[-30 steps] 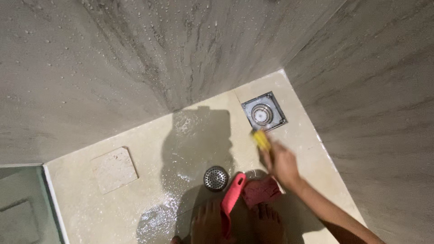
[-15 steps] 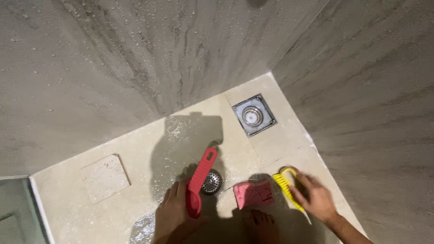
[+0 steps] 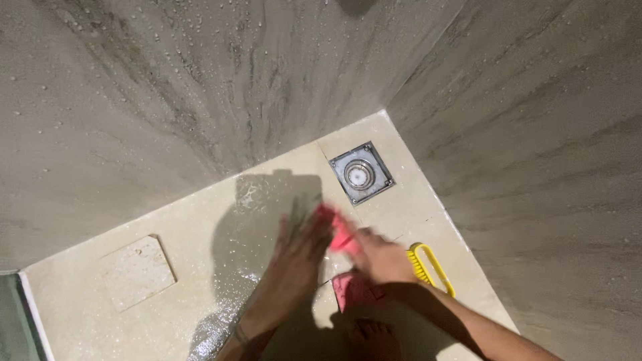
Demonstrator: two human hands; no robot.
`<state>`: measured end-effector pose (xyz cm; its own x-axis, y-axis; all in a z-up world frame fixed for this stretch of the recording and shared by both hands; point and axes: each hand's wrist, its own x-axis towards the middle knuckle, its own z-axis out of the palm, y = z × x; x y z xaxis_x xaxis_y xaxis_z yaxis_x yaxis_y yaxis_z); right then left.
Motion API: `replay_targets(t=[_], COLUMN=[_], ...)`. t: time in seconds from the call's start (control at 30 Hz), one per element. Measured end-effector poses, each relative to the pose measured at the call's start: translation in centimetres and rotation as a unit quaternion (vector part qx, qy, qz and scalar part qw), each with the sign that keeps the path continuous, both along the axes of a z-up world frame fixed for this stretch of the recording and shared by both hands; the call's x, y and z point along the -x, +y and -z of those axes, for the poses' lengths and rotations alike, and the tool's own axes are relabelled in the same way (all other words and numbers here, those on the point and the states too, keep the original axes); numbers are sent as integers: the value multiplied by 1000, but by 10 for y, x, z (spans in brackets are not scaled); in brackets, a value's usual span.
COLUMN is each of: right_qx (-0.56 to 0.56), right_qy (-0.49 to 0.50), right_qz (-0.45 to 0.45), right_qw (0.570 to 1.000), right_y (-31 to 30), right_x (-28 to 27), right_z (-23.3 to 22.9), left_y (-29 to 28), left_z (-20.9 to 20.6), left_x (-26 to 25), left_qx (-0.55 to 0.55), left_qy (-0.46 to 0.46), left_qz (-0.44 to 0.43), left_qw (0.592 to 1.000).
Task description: The person scrubs the shower floor and drain using a sponge and brushes, then picks up and scrubs a loose floor tile before replacing it.
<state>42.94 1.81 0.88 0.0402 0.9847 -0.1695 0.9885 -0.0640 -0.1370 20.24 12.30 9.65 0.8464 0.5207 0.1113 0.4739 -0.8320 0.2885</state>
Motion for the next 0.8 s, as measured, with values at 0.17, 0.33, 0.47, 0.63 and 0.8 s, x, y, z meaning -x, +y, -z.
replay_targets(t=[0.17, 0.33, 0.47, 0.63, 0.8], right_qx=[128, 90, 247, 312, 325], right_qy=[-11, 92, 29, 8, 68], right_qz=[218, 340, 298, 270, 189], right_qw=[967, 932, 922, 911, 924], right_y=[-5, -19, 10, 15, 0], right_x=[-105, -73, -43, -35, 14], right_z=[-8, -40, -76, -75, -45], left_y=[8, 0, -20, -27, -18], left_z=[-1, 36, 73, 101, 72], left_x=[48, 47, 54, 61, 55], left_qx=[137, 321, 269, 188, 238], left_qy=[-42, 41, 49, 18, 163], left_qz=[-126, -81, -46, -66, -99], left_qw=[982, 943, 961, 980, 952])
